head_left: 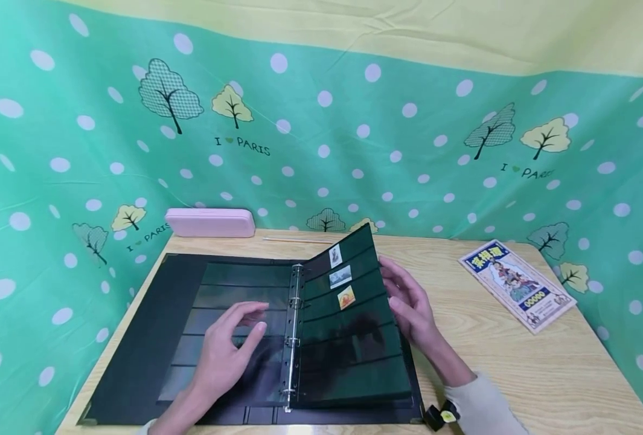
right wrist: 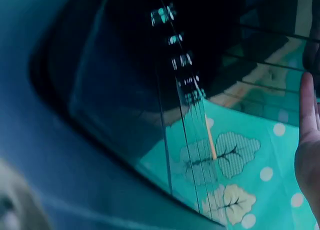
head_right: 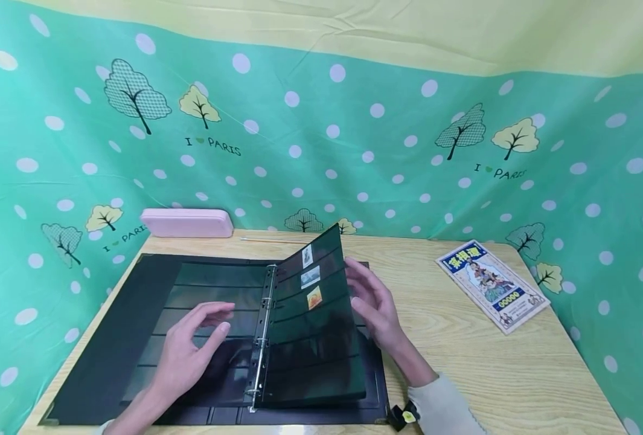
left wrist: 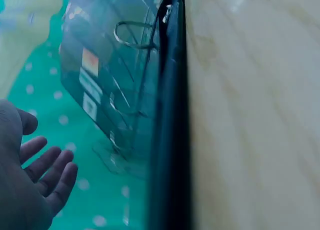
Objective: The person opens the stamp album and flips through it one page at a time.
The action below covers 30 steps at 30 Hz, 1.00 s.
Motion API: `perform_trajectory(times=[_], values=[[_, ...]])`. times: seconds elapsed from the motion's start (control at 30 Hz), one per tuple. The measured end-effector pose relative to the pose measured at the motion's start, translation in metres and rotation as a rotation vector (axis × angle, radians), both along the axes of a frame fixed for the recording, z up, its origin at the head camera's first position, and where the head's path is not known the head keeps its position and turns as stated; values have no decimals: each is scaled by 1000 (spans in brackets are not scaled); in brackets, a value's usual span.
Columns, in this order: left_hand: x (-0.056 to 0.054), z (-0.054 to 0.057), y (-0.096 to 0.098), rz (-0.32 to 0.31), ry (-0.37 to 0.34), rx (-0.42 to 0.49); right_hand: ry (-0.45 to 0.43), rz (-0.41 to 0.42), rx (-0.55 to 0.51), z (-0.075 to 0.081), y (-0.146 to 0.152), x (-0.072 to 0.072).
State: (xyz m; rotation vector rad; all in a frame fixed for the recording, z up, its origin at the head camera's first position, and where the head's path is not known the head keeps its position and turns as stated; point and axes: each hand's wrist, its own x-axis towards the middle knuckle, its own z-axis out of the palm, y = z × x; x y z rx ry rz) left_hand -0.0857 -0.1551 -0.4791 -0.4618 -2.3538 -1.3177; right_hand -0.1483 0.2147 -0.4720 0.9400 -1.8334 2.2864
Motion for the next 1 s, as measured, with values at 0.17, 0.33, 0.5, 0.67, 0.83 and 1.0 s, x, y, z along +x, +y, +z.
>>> perform_trajectory(times=[0.17,0.33,0.5,0.67,0.83,1.0], values=[[8,26,19,-118,25,37,30,-22,-28,4,-8,7],[16,52,39,-229,10,74,-11,9,-67,13,-17,17],[18,69,59,-343,-50,120,-58,-8,-16,22,-23,29],[9,83,76,-369,-126,124,-22,-9,13,29,-31,40],[-6,102,90,-335,-352,168,17,52,54,32,-40,50],[-18,118,100,-285,-446,158,8,103,110,33,-48,60]])
